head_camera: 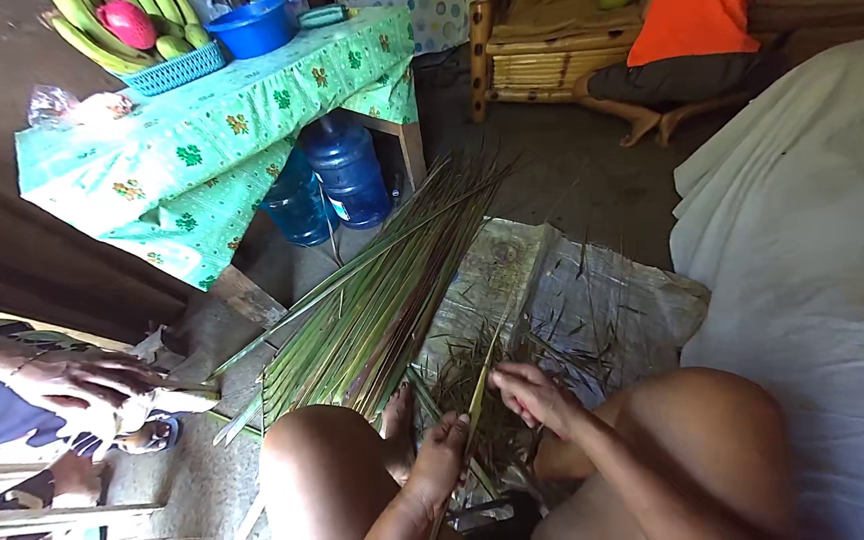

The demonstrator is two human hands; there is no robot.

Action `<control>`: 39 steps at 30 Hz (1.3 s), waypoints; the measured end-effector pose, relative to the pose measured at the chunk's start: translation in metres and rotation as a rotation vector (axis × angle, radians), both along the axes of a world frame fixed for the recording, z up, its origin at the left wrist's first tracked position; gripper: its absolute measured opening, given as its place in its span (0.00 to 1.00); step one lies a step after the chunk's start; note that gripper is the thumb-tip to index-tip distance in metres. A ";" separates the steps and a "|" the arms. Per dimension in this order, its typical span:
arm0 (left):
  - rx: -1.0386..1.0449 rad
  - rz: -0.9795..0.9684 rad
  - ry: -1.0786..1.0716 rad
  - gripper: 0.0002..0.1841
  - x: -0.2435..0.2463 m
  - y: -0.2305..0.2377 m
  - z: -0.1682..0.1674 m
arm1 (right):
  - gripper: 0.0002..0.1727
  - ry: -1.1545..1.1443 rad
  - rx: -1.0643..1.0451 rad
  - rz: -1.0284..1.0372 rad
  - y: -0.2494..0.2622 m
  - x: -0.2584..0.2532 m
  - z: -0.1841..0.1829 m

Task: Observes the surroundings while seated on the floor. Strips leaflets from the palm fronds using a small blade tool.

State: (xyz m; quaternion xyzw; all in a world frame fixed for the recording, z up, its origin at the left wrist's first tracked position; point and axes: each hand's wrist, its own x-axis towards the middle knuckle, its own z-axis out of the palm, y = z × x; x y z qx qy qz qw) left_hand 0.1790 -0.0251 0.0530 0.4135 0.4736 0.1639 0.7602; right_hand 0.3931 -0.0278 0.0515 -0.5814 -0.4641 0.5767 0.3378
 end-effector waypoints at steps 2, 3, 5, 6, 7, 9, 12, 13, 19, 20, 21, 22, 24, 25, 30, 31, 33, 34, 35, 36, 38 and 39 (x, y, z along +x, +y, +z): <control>0.083 0.053 0.060 0.15 0.002 0.003 -0.003 | 0.19 -0.125 0.100 0.205 -0.011 -0.011 0.005; 0.101 0.072 0.072 0.15 0.002 0.004 -0.003 | 0.20 -0.166 0.178 0.292 -0.016 -0.018 0.003; 0.087 0.100 0.079 0.14 0.003 0.004 -0.001 | 0.21 -0.280 0.365 0.378 -0.024 -0.029 -0.004; 0.071 0.107 0.070 0.14 0.003 0.005 0.000 | 0.22 -0.350 0.449 0.376 -0.024 -0.032 -0.007; 0.055 0.117 0.049 0.15 0.003 0.006 0.000 | 0.22 -0.404 0.509 0.359 -0.023 -0.032 -0.009; 0.024 0.142 0.014 0.16 0.002 0.006 -0.001 | 0.23 -0.461 0.552 0.337 -0.019 -0.031 -0.013; 0.003 0.130 -0.027 0.16 0.000 0.006 0.000 | 0.24 -0.539 0.504 0.267 -0.009 -0.021 -0.013; 0.006 0.119 -0.051 0.17 0.000 0.004 0.000 | 0.24 -0.550 0.451 0.219 -0.004 -0.014 -0.012; -0.002 0.038 -0.085 0.17 -0.003 0.001 0.002 | 0.23 -0.431 0.248 -0.101 0.013 0.021 -0.015; 0.003 0.053 -0.073 0.17 -0.002 0.002 0.002 | 0.23 -0.343 0.226 -0.074 0.009 0.017 -0.010; 0.019 0.068 -0.052 0.17 -0.002 0.003 0.001 | 0.23 -0.274 0.199 -0.015 0.003 0.011 -0.005; 0.045 0.083 -0.021 0.17 -0.001 0.004 0.000 | 0.23 -0.240 0.193 0.053 -0.003 0.003 -0.002; 0.119 0.106 0.043 0.16 0.000 0.005 -0.003 | 0.24 -0.239 0.260 0.198 -0.013 -0.013 -0.002; 0.152 0.111 0.060 0.16 0.001 0.004 -0.005 | 0.23 -0.256 0.315 0.258 -0.015 -0.019 -0.005; 0.162 0.118 0.059 0.14 0.000 0.004 -0.005 | 0.25 -0.423 0.410 0.362 -0.008 -0.020 -0.018; 0.120 0.116 0.048 0.14 0.000 0.005 -0.002 | 0.26 -0.478 0.415 0.354 -0.005 -0.018 -0.020; 0.028 0.114 0.002 0.15 0.001 0.005 0.001 | 0.27 -0.587 0.436 0.331 0.000 -0.015 -0.024; -0.004 0.111 -0.035 0.16 0.001 0.005 0.002 | 0.27 -0.625 0.440 0.313 0.001 -0.014 -0.024; -0.028 0.105 -0.072 0.17 0.001 0.004 0.002 | 0.27 -0.649 0.447 0.292 0.003 -0.013 -0.025; -0.049 0.105 -0.099 0.18 0.000 0.003 0.003 | 0.26 -0.668 0.470 0.276 0.004 -0.012 -0.026; -0.090 0.102 -0.145 0.19 -0.002 0.004 0.005 | 0.26 -0.704 0.533 0.241 0.004 -0.013 -0.028; -0.123 0.094 -0.173 0.20 -0.003 0.004 0.007 | 0.25 -0.727 0.583 0.201 0.004 -0.014 -0.029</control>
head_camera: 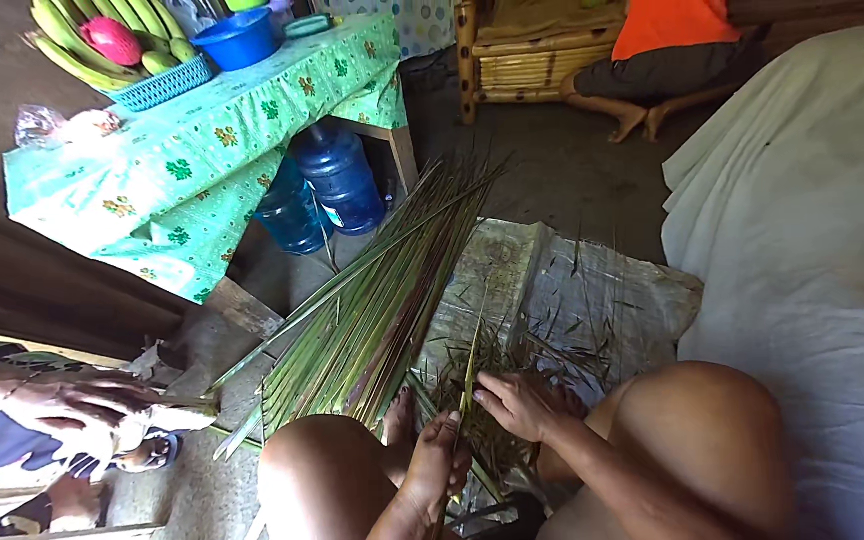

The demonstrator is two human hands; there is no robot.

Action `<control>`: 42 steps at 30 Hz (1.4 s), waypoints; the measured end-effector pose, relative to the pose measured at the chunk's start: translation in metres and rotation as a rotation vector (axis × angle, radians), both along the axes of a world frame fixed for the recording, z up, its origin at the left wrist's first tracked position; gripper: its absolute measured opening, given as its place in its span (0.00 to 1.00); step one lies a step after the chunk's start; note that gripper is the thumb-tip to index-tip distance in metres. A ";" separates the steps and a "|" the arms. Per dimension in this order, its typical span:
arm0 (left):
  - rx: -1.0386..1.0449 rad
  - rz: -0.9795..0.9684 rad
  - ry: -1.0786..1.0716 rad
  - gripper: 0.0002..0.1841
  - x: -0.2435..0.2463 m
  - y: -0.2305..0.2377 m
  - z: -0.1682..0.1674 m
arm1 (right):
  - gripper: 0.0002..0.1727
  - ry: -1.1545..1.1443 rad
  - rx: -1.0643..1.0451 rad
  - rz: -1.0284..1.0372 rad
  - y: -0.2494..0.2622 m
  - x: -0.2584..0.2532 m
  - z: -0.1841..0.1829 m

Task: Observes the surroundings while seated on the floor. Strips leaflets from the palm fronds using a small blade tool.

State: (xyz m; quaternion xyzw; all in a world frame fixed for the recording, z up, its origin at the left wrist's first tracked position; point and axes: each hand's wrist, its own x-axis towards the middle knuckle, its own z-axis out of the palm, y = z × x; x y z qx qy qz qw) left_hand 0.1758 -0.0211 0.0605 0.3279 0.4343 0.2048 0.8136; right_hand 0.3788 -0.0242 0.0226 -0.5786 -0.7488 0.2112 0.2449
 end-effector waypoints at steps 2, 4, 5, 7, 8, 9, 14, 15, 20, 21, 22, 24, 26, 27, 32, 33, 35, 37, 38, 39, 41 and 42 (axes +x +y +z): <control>-0.073 -0.018 -0.078 0.20 -0.004 0.000 0.002 | 0.24 -0.008 0.087 -0.083 0.003 0.001 -0.003; -0.135 -0.045 -0.151 0.21 -0.008 -0.003 0.001 | 0.25 0.049 -0.005 -0.210 0.010 0.011 0.000; -0.153 -0.053 -0.176 0.21 -0.009 -0.005 0.000 | 0.25 0.107 -0.080 -0.278 0.014 0.018 0.003; -0.172 -0.060 -0.213 0.21 -0.011 -0.008 -0.003 | 0.25 0.185 -0.123 -0.354 0.020 0.035 0.003; -0.174 -0.053 -0.223 0.21 -0.011 -0.007 -0.005 | 0.25 0.220 -0.127 -0.351 0.021 0.040 0.003; -0.180 -0.042 -0.238 0.21 -0.011 -0.006 -0.005 | 0.25 0.272 -0.135 -0.325 0.020 0.040 0.003; -0.290 -0.018 -0.370 0.21 -0.010 0.000 -0.006 | 0.25 0.344 -0.234 -0.052 -0.008 0.004 0.017; -0.314 -0.019 -0.398 0.20 -0.010 -0.001 -0.007 | 0.25 0.312 -0.198 -0.031 -0.011 -0.002 0.014; -0.333 -0.054 -0.418 0.20 -0.011 -0.003 -0.006 | 0.26 0.179 -0.083 -0.121 -0.003 0.007 0.004; -0.316 -0.066 -0.398 0.20 -0.011 -0.004 -0.006 | 0.26 0.165 -0.100 -0.158 0.002 0.013 0.004; -0.300 -0.074 -0.377 0.20 -0.011 -0.004 -0.006 | 0.26 0.169 -0.140 -0.195 0.007 0.019 0.006; -0.266 -0.098 -0.332 0.19 -0.012 -0.005 -0.007 | 0.26 0.206 -0.177 -0.298 0.013 0.029 0.007; -0.228 -0.114 -0.294 0.19 -0.012 -0.006 -0.007 | 0.25 0.276 -0.163 -0.381 0.018 0.038 0.008; -0.213 -0.112 -0.274 0.19 -0.012 -0.007 -0.007 | 0.24 0.329 -0.170 -0.382 0.018 0.040 0.008; -0.111 -0.123 -0.142 0.20 -0.007 -0.005 -0.009 | 0.21 0.611 -0.526 -0.206 -0.001 0.016 0.024; -0.098 -0.129 -0.124 0.20 -0.006 -0.005 -0.009 | 0.21 0.643 -0.546 -0.210 -0.003 0.012 0.024; -0.072 -0.148 -0.099 0.20 -0.007 -0.006 -0.009 | 0.21 0.695 -0.521 -0.278 -0.002 0.010 0.025; -0.032 -0.163 -0.047 0.21 -0.007 -0.009 -0.007 | 0.20 0.737 -0.477 -0.376 0.004 0.016 0.025; -0.008 -0.169 -0.013 0.20 -0.006 -0.009 -0.005 | 0.20 0.727 -0.475 -0.391 0.007 0.022 0.025; 0.015 -0.167 0.021 0.20 -0.005 -0.009 -0.004 | 0.19 0.692 -0.481 -0.375 0.008 0.026 0.026; 0.043 -0.131 0.062 0.20 -0.003 -0.007 -0.005 | 0.20 0.588 -0.490 -0.279 0.001 0.026 0.029; 0.056 -0.109 0.077 0.19 -0.002 -0.005 -0.006 | 0.21 0.527 -0.479 -0.198 -0.005 0.023 0.031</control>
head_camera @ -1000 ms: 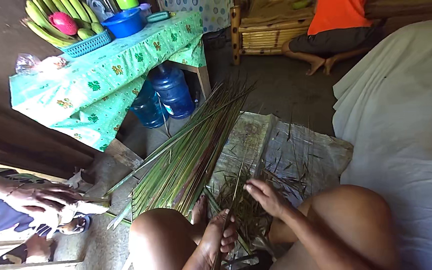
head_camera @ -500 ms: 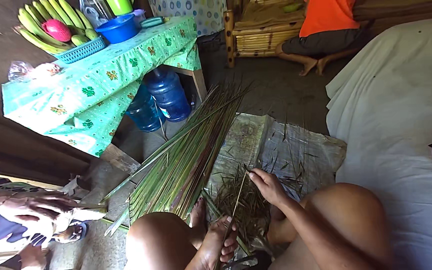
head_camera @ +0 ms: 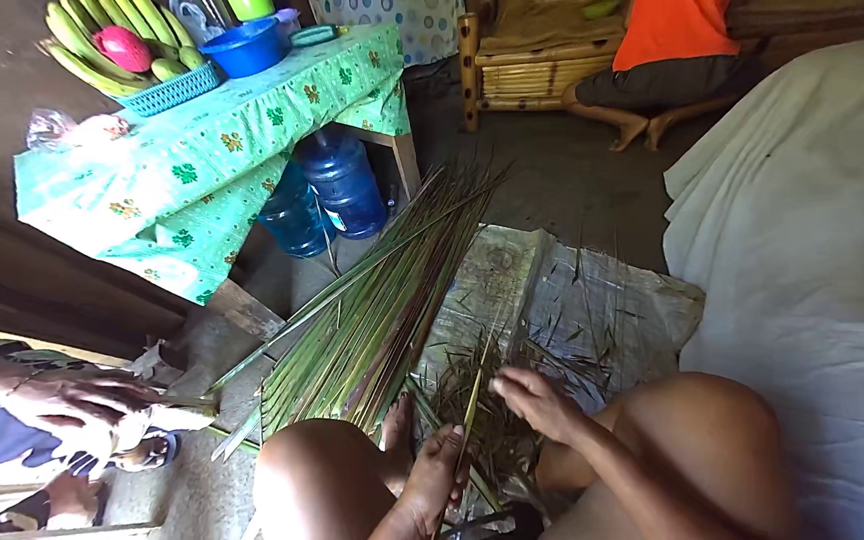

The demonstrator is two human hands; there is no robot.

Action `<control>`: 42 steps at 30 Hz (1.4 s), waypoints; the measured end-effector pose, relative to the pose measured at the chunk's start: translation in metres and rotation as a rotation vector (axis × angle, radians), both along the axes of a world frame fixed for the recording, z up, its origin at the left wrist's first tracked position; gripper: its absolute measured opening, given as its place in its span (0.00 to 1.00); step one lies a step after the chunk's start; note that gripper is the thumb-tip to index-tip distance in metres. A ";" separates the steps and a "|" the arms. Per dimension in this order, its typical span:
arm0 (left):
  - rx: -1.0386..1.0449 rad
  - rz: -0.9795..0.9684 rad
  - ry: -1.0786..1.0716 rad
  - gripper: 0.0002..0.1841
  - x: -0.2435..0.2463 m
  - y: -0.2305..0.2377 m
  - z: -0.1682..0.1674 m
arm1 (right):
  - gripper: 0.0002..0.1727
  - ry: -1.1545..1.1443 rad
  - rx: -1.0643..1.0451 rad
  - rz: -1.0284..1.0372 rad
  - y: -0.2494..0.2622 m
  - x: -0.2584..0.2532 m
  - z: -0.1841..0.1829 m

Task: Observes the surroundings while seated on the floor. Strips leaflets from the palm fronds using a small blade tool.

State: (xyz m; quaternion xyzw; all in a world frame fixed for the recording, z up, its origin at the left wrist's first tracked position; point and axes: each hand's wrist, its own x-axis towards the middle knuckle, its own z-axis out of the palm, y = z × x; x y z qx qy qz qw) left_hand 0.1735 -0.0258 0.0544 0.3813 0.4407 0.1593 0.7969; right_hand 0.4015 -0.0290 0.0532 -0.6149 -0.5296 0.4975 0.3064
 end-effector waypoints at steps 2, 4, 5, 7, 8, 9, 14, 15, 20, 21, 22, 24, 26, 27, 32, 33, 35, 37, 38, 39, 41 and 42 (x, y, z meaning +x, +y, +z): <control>0.023 0.044 0.022 0.19 0.002 0.004 -0.002 | 0.22 -0.070 0.104 0.174 -0.012 -0.013 0.003; 0.033 0.088 0.029 0.17 0.003 0.006 -0.002 | 0.23 -0.152 0.227 0.310 -0.019 -0.026 0.000; 0.033 0.103 0.026 0.17 0.004 0.005 -0.002 | 0.23 -0.209 0.281 0.340 -0.020 -0.029 -0.003; 0.026 0.112 0.020 0.17 0.004 0.003 -0.002 | 0.25 -0.323 0.339 0.310 -0.016 -0.029 -0.010; 0.019 0.109 0.019 0.18 0.005 0.003 -0.002 | 0.26 -0.386 0.348 0.269 -0.013 -0.026 -0.013; 0.010 0.104 0.014 0.18 0.005 0.003 -0.001 | 0.26 -0.439 0.328 0.217 -0.008 -0.021 -0.015; -0.012 0.082 0.015 0.19 0.005 0.002 -0.001 | 0.26 -0.427 0.204 0.035 0.009 0.005 -0.007; -0.012 0.091 0.023 0.19 0.006 0.005 -0.002 | 0.25 -0.373 0.235 0.063 0.004 0.002 -0.005; -0.020 0.139 0.045 0.17 0.010 0.012 -0.001 | 0.23 -0.241 0.388 0.322 -0.021 -0.037 -0.010; -0.031 0.142 0.040 0.17 0.011 0.012 0.000 | 0.24 -0.273 0.393 0.347 -0.021 -0.041 -0.012; -0.037 0.142 0.023 0.17 0.011 0.010 -0.001 | 0.25 -0.309 0.382 0.340 -0.019 -0.040 -0.013; -0.045 0.124 -0.002 0.18 0.010 0.009 -0.001 | 0.25 -0.400 0.296 0.255 -0.009 -0.029 -0.013; -0.046 0.103 0.000 0.19 0.008 0.008 -0.001 | 0.25 -0.464 0.167 0.152 0.003 -0.015 -0.012; -0.045 0.091 0.007 0.18 0.008 0.007 -0.001 | 0.25 -0.473 0.145 0.105 0.006 -0.009 -0.011; -0.040 0.102 0.022 0.18 0.010 0.010 -0.002 | 0.24 -0.195 0.240 0.184 -0.009 -0.020 -0.006; -0.029 0.113 0.028 0.17 0.011 0.011 -0.001 | 0.24 -0.162 0.259 0.252 -0.014 -0.027 -0.007; -0.001 0.137 0.030 0.17 0.011 0.010 -0.001 | 0.24 -0.173 0.304 0.347 -0.018 -0.037 -0.013; 0.010 0.134 0.024 0.17 0.011 0.008 -0.002 | 0.25 -0.244 0.325 0.356 -0.014 -0.035 -0.017; 0.009 0.118 0.026 0.17 0.010 0.007 -0.002 | 0.26 -0.312 0.311 0.334 -0.010 -0.031 -0.018; 0.003 0.103 0.028 0.17 0.010 0.006 -0.001 | 0.26 -0.384 0.276 0.294 -0.006 -0.026 -0.017; -0.013 0.079 0.028 0.17 0.010 0.006 -0.001 | 0.26 -0.518 0.186 0.182 0.005 -0.016 -0.019; -0.022 0.067 0.024 0.17 0.009 0.005 -0.001 | 0.26 -0.548 0.138 0.110 0.011 -0.010 -0.019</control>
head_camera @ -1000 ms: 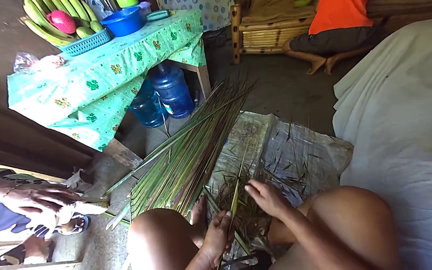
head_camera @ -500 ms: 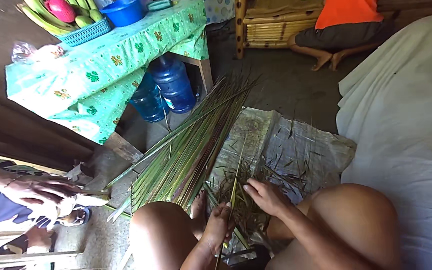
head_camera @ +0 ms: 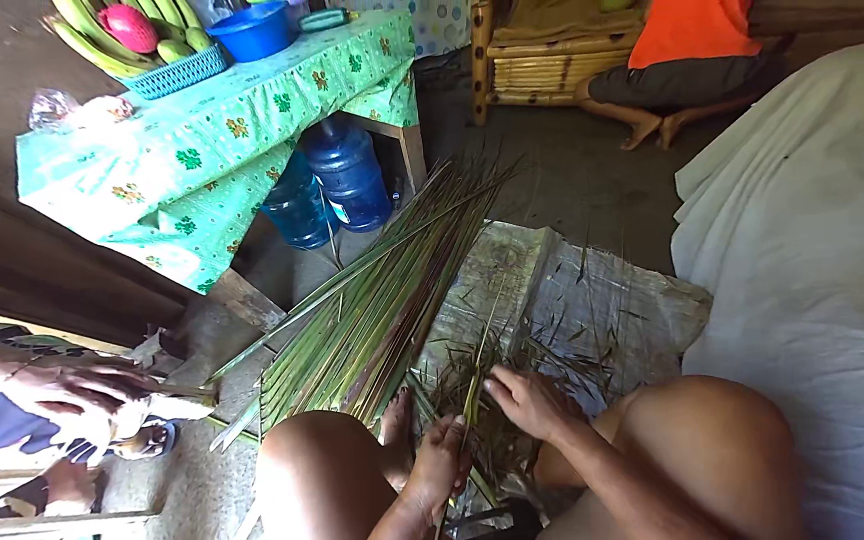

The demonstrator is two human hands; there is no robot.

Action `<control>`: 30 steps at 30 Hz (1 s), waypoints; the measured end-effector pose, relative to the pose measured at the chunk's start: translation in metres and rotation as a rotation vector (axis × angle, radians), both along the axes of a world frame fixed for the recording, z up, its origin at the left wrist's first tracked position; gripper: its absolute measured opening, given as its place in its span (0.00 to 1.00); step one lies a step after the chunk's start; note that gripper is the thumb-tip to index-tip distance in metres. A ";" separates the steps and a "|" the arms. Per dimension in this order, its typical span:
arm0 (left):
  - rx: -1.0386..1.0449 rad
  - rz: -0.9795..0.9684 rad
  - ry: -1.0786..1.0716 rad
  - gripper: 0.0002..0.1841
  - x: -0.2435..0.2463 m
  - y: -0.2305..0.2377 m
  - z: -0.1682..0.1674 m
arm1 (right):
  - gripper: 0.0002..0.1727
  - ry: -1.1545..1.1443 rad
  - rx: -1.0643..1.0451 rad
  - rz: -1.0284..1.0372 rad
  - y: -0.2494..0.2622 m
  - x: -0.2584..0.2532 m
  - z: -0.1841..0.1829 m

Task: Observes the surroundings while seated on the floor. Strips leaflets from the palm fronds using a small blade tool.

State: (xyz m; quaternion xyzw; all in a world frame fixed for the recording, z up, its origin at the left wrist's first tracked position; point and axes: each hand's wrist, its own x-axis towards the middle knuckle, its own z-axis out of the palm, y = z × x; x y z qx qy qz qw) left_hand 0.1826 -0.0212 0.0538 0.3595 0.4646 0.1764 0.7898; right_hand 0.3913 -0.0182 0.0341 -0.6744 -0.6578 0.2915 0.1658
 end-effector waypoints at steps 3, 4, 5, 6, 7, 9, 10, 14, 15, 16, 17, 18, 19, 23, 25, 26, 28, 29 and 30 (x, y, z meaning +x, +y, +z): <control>-0.013 -0.014 -0.024 0.17 -0.002 -0.004 0.001 | 0.25 0.132 0.017 -0.131 0.006 0.016 0.001; -0.014 -0.011 -0.029 0.17 -0.002 -0.003 0.001 | 0.24 0.225 0.046 -0.112 0.004 0.015 0.002; -0.017 -0.005 -0.034 0.17 -0.002 -0.003 0.001 | 0.23 0.333 0.045 -0.076 -0.001 0.011 0.003; -0.021 -0.002 -0.037 0.17 -0.002 -0.001 0.001 | 0.23 0.424 0.021 -0.032 -0.006 0.005 0.004; -0.027 -0.003 -0.045 0.18 -0.002 0.000 0.001 | 0.22 0.467 -0.001 0.020 -0.011 -0.002 0.004; -0.057 0.004 -0.082 0.19 -0.003 0.002 0.000 | 0.23 0.459 0.003 0.127 -0.020 -0.015 0.003; -0.083 0.006 -0.112 0.19 -0.005 0.002 -0.001 | 0.23 0.434 0.036 0.166 -0.022 -0.018 -0.001; -0.203 0.009 -0.243 0.20 -0.009 0.001 0.000 | 0.26 0.240 0.166 0.204 -0.012 -0.010 -0.011; -0.219 0.015 -0.252 0.21 -0.009 0.000 -0.001 | 0.27 0.154 0.189 0.195 -0.007 -0.007 -0.012; -0.224 0.015 -0.255 0.21 -0.009 0.001 -0.001 | 0.27 0.082 0.185 0.164 -0.003 -0.004 -0.011; -0.224 0.006 -0.261 0.21 -0.009 0.001 -0.002 | 0.26 0.042 0.155 0.106 0.002 0.000 -0.009; -0.221 -0.008 -0.268 0.21 -0.009 0.000 -0.003 | 0.26 0.050 0.104 0.027 0.007 0.007 -0.006; -0.218 -0.025 -0.270 0.21 -0.010 -0.002 -0.004 | 0.26 0.093 0.078 -0.051 0.012 0.016 -0.005; -0.223 -0.020 -0.259 0.21 -0.013 -0.001 -0.003 | 0.22 0.397 0.049 -0.138 0.012 0.029 0.000; -0.224 -0.024 -0.255 0.21 -0.012 0.003 0.000 | 0.21 0.584 -0.125 -0.126 0.002 0.012 0.012; -0.223 -0.039 -0.256 0.21 -0.011 0.003 0.000 | 0.22 0.634 -0.192 -0.110 -0.004 0.003 0.014; -0.210 -0.080 -0.242 0.20 -0.006 0.000 0.002 | 0.24 0.669 -0.242 -0.081 -0.015 -0.010 0.012; -0.195 -0.098 -0.237 0.20 -0.006 -0.001 0.003 | 0.23 0.662 -0.219 -0.079 -0.017 -0.013 0.012; -0.182 -0.108 -0.246 0.20 -0.007 -0.002 0.004 | 0.22 0.632 -0.160 -0.073 -0.019 -0.015 0.012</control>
